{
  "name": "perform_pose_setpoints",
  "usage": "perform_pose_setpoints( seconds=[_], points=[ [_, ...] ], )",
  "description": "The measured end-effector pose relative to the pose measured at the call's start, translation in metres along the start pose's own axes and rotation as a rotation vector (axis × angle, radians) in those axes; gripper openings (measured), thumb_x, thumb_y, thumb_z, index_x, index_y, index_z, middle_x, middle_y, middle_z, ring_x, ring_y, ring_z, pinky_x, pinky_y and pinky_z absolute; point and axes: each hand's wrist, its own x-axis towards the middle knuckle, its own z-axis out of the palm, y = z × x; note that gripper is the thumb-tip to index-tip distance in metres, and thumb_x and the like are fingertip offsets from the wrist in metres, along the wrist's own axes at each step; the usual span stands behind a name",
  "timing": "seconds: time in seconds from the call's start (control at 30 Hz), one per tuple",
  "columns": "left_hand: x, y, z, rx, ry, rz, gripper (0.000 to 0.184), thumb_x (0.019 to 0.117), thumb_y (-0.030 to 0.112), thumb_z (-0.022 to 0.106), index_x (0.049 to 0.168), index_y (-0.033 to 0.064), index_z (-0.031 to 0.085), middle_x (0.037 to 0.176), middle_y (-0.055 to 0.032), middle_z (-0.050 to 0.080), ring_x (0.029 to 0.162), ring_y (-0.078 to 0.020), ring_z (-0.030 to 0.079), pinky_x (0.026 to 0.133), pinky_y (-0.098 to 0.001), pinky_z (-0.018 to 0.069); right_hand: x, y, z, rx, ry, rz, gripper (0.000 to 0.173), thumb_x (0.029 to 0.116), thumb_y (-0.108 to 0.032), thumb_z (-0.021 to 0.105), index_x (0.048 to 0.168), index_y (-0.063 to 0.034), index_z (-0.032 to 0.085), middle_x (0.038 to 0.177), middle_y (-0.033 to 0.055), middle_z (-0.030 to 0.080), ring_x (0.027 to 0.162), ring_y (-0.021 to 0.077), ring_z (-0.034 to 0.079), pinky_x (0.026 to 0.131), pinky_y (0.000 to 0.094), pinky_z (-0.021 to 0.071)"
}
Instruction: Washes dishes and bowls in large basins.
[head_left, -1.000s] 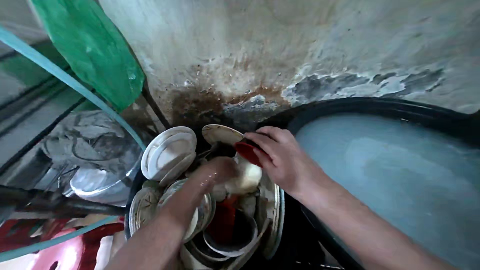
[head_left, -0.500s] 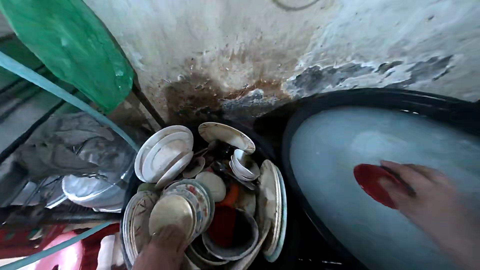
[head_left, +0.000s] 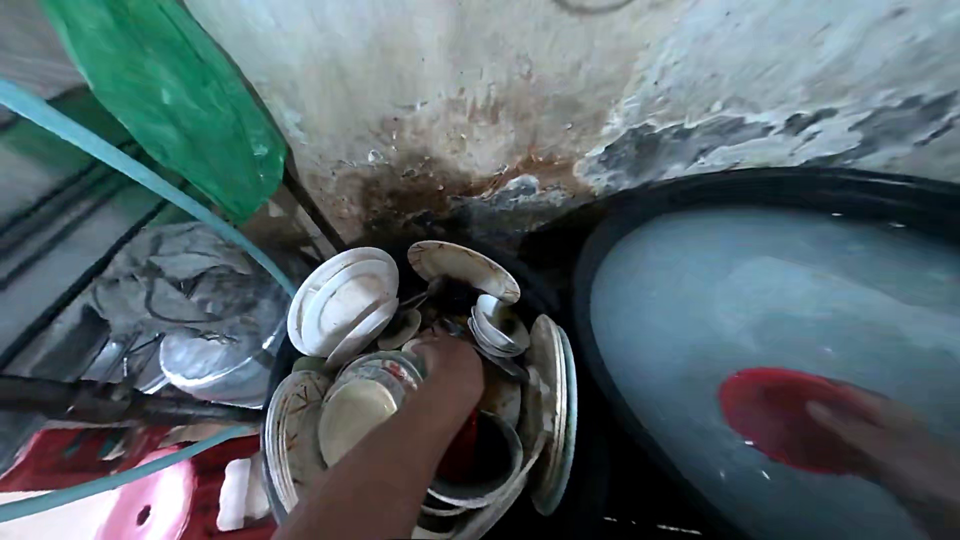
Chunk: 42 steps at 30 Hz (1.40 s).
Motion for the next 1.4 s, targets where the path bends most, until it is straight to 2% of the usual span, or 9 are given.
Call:
perform_pose_setpoints(
  seconds=[0.13, 0.23, 0.47, 0.57, 0.67, 0.83, 1.0, 1.2, 1.4],
  points=[
    [0.028, 0.009, 0.025, 0.016, 0.022, -0.029, 0.089, 0.0946, 0.024, 0.070, 0.165, 0.0157, 0.017, 0.168, -0.0293, -0.002, 0.144, -0.0651, 0.016, 0.099, -0.0849, 0.0297, -0.025, -0.020, -0.014, 0.035, -0.027, -0.018, 0.051, 0.1032, -0.006, 0.045, 0.152, 0.0049, 0.036, 0.144, 0.0274, 0.048, 0.124, 0.0262, 0.056, 0.103, 0.0459, 0.0473],
    [0.031, 0.009, 0.028, 0.046, 0.013, -0.013, 0.087, 0.0970, 0.020, 0.066, 0.166, 0.0159, 0.013, 0.171, -0.0207, -0.009, 0.147, -0.0637, 0.010, 0.098, -0.0864, 0.0296, -0.038, -0.024, -0.016, 0.067, -0.005, -0.055, 0.049, 0.1026, -0.005, 0.044, 0.150, 0.0086, 0.038, 0.143, 0.0282, 0.050, 0.124, 0.0257, 0.057, 0.104, 0.0439, 0.0477],
    [0.011, 0.027, 0.020, -0.062, 0.023, -0.041, 0.098, 0.0894, 0.032, 0.073, 0.162, -0.0003, 0.016, 0.170, -0.0229, 0.000, 0.140, -0.0561, 0.037, 0.101, -0.0742, 0.0408, -0.057, -0.053, -0.021, 0.062, 0.011, -0.036, 0.046, 0.1049, -0.003, 0.043, 0.150, 0.0072, 0.039, 0.142, 0.0261, 0.050, 0.122, 0.0187, 0.056, 0.105, 0.0350, 0.0456],
    [-0.004, 0.029, 0.009, -0.158, 0.004, -0.019, 0.082, 0.0915, 0.029, 0.069, 0.159, 0.0019, 0.031, 0.171, -0.0204, 0.005, 0.136, -0.0521, 0.044, 0.099, -0.0717, 0.0435, -0.040, -0.038, -0.026, 0.056, 0.013, -0.104, 0.046, 0.1041, -0.005, 0.044, 0.149, 0.0068, 0.040, 0.143, 0.0264, 0.050, 0.126, 0.0222, 0.055, 0.106, 0.0397, 0.0468],
    [-0.011, 0.025, 0.009, -0.155, 0.025, 0.008, 0.076, 0.0964, 0.020, 0.061, 0.162, 0.0074, 0.024, 0.170, -0.0227, 0.006, 0.136, -0.0527, 0.045, 0.099, -0.0696, 0.0460, -0.029, -0.036, -0.026, 0.091, -0.009, -0.147, 0.045, 0.1047, -0.006, 0.044, 0.148, 0.0055, 0.040, 0.140, 0.0227, 0.052, 0.122, 0.0179, 0.058, 0.102, 0.0375, 0.0498],
    [-0.022, 0.011, 0.011, -0.151, 0.203, 0.093, 0.054, 0.1011, 0.012, 0.056, 0.152, 0.0007, 0.042, 0.157, -0.0290, 0.035, 0.137, -0.0479, 0.046, 0.104, -0.0622, 0.0457, -0.040, -0.073, -0.009, 0.154, -0.039, -0.203, 0.042, 0.1040, -0.005, 0.045, 0.145, 0.0032, 0.042, 0.129, 0.0128, 0.057, 0.110, 0.0067, 0.059, 0.095, 0.0300, 0.0522],
    [-0.034, -0.016, -0.010, -0.350, 0.319, 0.106, 0.047, 0.1013, 0.006, 0.054, 0.148, 0.0090, 0.051, 0.145, -0.0179, 0.056, 0.133, -0.0383, 0.054, 0.106, -0.0560, 0.0477, -0.045, -0.110, 0.022, 0.178, -0.070, -0.270, 0.037, 0.1048, -0.008, 0.046, 0.141, -0.0029, 0.049, 0.119, 0.0076, 0.062, 0.100, 0.0059, 0.064, 0.086, 0.0293, 0.0551],
    [-0.027, -0.063, -0.029, -0.986, 0.278, 0.160, 0.036, 0.1086, 0.019, 0.050, 0.140, 0.0027, 0.058, 0.133, -0.0240, 0.061, 0.124, -0.0370, 0.059, 0.105, -0.0558, 0.0453, -0.053, -0.175, 0.079, 0.187, -0.214, -0.315, 0.034, 0.1062, -0.009, 0.050, 0.140, -0.0097, 0.054, 0.118, 0.0104, 0.066, 0.098, 0.0172, 0.067, 0.083, 0.0393, 0.0563],
    [-0.033, -0.043, -0.044, -0.566, 0.255, 0.351, 0.032, 0.1051, 0.014, 0.055, 0.129, -0.0064, 0.062, 0.125, -0.0274, 0.065, 0.120, -0.0397, 0.062, 0.105, -0.0556, 0.0465, -0.066, -0.227, 0.163, -0.319, -0.137, -0.929, 0.037, 0.1015, -0.012, 0.060, 0.138, -0.0074, 0.062, 0.135, 0.0234, 0.060, 0.126, 0.0399, 0.057, 0.103, 0.0583, 0.0484]
  ],
)
